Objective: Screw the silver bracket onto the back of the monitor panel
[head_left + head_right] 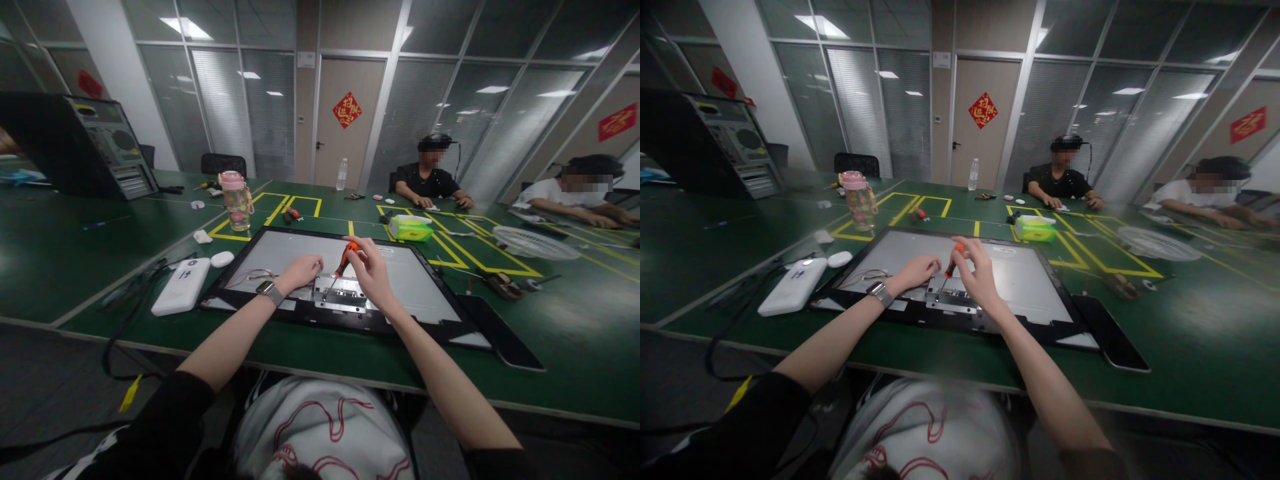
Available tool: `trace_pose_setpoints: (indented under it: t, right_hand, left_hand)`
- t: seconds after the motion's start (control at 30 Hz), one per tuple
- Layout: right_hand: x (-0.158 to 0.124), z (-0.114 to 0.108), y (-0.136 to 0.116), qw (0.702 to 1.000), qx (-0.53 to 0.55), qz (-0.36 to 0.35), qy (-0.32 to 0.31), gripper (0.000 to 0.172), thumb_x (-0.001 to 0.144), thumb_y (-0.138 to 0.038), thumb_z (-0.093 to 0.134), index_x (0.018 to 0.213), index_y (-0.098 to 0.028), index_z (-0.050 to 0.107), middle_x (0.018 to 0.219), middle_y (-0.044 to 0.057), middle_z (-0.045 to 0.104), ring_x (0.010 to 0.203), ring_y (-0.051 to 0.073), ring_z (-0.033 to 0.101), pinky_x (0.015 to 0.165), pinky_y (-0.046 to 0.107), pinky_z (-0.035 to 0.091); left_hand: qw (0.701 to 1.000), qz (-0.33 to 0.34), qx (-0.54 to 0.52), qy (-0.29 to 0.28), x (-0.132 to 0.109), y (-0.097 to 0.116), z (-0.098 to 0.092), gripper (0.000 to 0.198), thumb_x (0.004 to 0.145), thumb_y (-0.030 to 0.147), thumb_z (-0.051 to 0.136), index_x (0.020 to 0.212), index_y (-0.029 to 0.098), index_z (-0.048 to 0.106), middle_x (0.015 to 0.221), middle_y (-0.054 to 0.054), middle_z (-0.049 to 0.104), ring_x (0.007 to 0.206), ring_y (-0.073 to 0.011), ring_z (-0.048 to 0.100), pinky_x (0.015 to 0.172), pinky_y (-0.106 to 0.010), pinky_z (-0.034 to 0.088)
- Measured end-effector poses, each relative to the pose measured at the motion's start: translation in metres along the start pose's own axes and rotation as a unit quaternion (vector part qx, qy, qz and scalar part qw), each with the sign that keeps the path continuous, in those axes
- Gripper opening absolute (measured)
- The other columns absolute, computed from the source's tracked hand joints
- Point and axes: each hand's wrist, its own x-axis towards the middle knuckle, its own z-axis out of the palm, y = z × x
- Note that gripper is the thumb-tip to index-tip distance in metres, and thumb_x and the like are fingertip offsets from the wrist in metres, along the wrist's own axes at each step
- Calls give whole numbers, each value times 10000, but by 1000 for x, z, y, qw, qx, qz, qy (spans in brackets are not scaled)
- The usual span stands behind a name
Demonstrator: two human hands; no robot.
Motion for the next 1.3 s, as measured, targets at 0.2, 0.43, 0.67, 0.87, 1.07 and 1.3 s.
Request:
trace_pose_setpoints:
  t: [0.2,0.43,0.67,0.87,1.07,1.3]
  right_hand:
    - [1,-3,-4,996,79,41,-22,286,934,-351,501,1164,-243,633,955,53,673,872,186,648,868,380,508]
    - [4,-3,12,985,155,76,21,131,788,-342,701,876,-248,723,875,4,603,772,134,591,733,281,481]
    - [6,-7,17,957,249,148,-14,287,825,-423,658,1062,-269,707,915,29,713,893,186,644,892,356,474]
    - [5,-7,15,978,176,112,-15,244,830,-393,666,1039,-271,695,968,16,686,914,174,621,911,333,464]
    - [5,-12,4,983,153,95,-46,269,860,-349,636,1108,-252,677,1009,47,708,979,202,643,941,381,476]
    - [2,-9,-6,996,72,50,-29,244,855,-336,635,1081,-262,690,994,55,659,889,185,643,789,341,553]
  left_hand:
    - [1000,7,-1,4,0,0,-1,298,889,167,399,967,186,685,912,-66,711,831,-195,639,782,-284,483]
    - [1000,-5,-5,-3,-2,2,-2,299,896,160,394,977,182,681,917,-63,708,835,-197,640,791,-287,482]
    - [1000,-3,-7,-4,-2,1,-2,295,897,157,398,978,185,679,932,-62,710,839,-199,640,788,-288,484]
    - [1000,-4,-5,-7,-1,2,-2,292,897,158,399,980,187,677,951,-61,710,846,-196,641,797,-291,488]
    - [1000,-3,1,-4,1,-2,1,293,901,168,397,981,184,678,963,-70,711,882,-206,645,816,-297,486]
    - [1000,-3,3,-4,-1,1,-1,296,904,164,392,986,185,675,942,-67,712,860,-206,645,801,-298,486]
